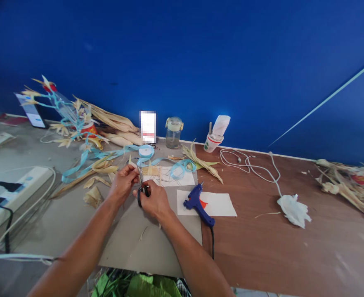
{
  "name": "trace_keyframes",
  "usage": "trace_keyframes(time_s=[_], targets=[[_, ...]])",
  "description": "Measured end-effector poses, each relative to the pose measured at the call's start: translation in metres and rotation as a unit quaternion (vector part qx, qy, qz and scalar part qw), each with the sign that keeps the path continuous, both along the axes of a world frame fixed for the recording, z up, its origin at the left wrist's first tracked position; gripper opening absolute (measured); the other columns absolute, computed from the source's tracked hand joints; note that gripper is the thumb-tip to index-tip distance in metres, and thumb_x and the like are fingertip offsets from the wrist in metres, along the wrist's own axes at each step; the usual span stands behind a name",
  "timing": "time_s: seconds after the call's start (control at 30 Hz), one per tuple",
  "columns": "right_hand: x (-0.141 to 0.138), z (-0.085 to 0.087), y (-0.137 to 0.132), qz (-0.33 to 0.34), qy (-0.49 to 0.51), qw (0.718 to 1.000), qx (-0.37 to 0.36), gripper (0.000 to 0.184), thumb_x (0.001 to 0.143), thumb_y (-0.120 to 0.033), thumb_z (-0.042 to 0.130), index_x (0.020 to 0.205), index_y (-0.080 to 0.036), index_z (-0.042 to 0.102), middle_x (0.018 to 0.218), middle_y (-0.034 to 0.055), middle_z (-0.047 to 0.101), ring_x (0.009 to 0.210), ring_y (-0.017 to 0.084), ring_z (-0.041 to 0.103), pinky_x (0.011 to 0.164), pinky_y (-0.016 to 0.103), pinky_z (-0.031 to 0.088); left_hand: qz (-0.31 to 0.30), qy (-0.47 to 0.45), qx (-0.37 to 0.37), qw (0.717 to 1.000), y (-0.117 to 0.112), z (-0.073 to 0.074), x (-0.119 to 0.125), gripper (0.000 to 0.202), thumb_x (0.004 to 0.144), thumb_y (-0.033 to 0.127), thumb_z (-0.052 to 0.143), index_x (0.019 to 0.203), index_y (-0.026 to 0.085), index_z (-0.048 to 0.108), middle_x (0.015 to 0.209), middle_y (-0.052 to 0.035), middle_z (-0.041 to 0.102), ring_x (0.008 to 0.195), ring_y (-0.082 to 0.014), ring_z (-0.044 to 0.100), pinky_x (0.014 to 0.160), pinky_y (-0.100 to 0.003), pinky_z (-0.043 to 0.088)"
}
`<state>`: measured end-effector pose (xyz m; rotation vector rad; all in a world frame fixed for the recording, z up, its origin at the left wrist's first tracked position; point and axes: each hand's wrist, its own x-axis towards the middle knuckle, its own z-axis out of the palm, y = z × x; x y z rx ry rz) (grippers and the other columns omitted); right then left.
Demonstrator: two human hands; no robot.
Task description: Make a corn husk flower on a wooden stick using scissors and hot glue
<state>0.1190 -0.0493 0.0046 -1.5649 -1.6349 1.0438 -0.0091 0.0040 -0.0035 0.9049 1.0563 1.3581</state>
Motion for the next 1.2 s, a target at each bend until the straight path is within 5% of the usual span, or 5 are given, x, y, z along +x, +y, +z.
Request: trace_keyframes(time_s=[0.47,0.83,1.2], targets=[[0.0006,-0.0011,0.0,0.006,-0.002,1.0,0.008,0.023,0.076,-0.04,0.06,0.089,-0.021,0.063,0.063,-0.0023,0.058,0.056,0.011,0.049,0.053,0.02,0.033,-0.025,-0.013,-0.013,1.0,0.0016,-0.0006,-0.0035,0.02,0.064,0.027,0.074,0.064,0.015,0.057,0.056,0.0037,0.051,0.044,-0.004,0.041,0.044,-0.017,0.033],[0.0006,-0.0024,0.0013,0.003,0.009,1.0,0.016,0.018,0.074,-0.031,0.061,0.088,-0.02,0.065,0.06,-0.0032,0.057,0.053,0.011,0.048,0.052,0.02,0.032,-0.036,-0.02,-0.038,0.998,0.0012,0.0047,-0.0069,0.023,0.062,0.028,0.074,0.066,0.014,0.056,0.061,0.0037,0.054,0.045,-0.0029,0.04,0.046,-0.017,0.032],[0.0024,-0.0003,0.004,-0.024,0.071,0.997,-0.032,0.019,0.071,-0.034,0.061,0.084,-0.02,0.062,0.056,-0.0054,0.051,0.05,0.009,0.044,0.048,0.019,0.03,-0.044,-0.033,-0.025,0.998,0.0038,-0.0019,-0.0093,0.021,0.066,0.029,0.073,0.068,0.015,0.058,0.065,0.0029,0.055,0.047,-0.0032,0.042,0.048,-0.017,0.033]])
